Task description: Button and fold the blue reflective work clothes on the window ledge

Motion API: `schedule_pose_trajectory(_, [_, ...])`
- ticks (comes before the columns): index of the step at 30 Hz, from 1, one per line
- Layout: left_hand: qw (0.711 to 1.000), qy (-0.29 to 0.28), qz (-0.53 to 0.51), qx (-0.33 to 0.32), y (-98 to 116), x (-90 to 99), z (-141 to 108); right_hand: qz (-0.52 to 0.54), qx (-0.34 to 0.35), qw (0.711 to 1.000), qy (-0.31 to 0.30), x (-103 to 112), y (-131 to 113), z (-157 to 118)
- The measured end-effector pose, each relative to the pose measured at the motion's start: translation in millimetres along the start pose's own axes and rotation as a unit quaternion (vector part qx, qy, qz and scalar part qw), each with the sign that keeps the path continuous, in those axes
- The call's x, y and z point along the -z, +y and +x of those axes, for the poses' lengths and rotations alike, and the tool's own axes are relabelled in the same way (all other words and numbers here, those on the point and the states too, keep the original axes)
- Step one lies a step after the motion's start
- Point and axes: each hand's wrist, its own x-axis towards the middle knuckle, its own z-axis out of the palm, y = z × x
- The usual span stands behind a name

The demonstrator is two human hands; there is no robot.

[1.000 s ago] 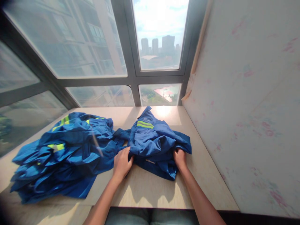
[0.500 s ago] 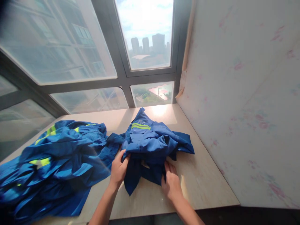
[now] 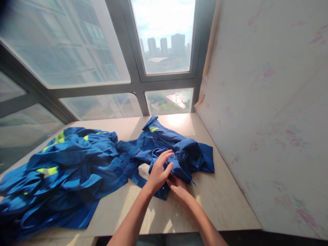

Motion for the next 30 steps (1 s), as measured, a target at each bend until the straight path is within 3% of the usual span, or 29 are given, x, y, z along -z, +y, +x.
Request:
schedule_pose_trajectory(3, [0.982, 0.164, 0.062, 0.073, -21, 39.0, -46, -0.012, 0.009, 1.0, -0.003, 7, 12, -7])
schedule_pose_trajectory(6, [0.924, 0.292, 0.198, 0.149, -61, 79.1, -100, -0.022, 0.003, 1.0, -0.002, 8, 15, -10])
schedule_pose_trajectory(8, [0.886, 0.314, 0.249, 0.232, -85, 97.9, -128, -0.024, 0.004, 1.0, 0.008, 6, 13, -10])
schedule_pose_trajectory(10, [0.874, 0.277, 0.283, 0.283, -101, 106.1, -143, -0.017, 0.002, 1.0, 0.013, 4, 8, -9])
schedule_pose_trajectory(13, [0.883, 0.188, 0.337, 0.266, -105, 100.1, -139, 0.046, -0.029, 0.998, 0.023, 1, -5, -7])
schedule_pose_trajectory(18, [0.854, 0.126, 0.41, 0.294, -88, 74.7, -95, 0.117, -0.142, 0.983, 0.009, -17, -23, -4])
schedule_pose_trajectory(21, [0.89, 0.111, 0.358, 0.259, -78, 61.4, -76, 0.1, -0.176, 0.979, -0.006, -41, -21, -5])
schedule_pose_trajectory(23, [0.925, 0.136, 0.277, 0.22, -73, 54.0, -72, 0.108, -0.194, 0.975, -0.029, -57, -15, -10])
schedule_pose_trajectory(25, [0.942, 0.169, 0.186, 0.223, -70, 50.6, -75, 0.117, -0.197, 0.971, -0.07, -66, -9, -19])
schedule_pose_trajectory(28, [0.934, 0.221, 0.082, 0.269, -70, 59.3, -85, 0.12, -0.187, 0.962, -0.156, -65, -7, -38])
schedule_pose_trajectory(30, [0.918, 0.275, 0.022, 0.284, -71, 76.7, -93, 0.109, -0.173, 0.953, -0.225, -52, -16, -49])
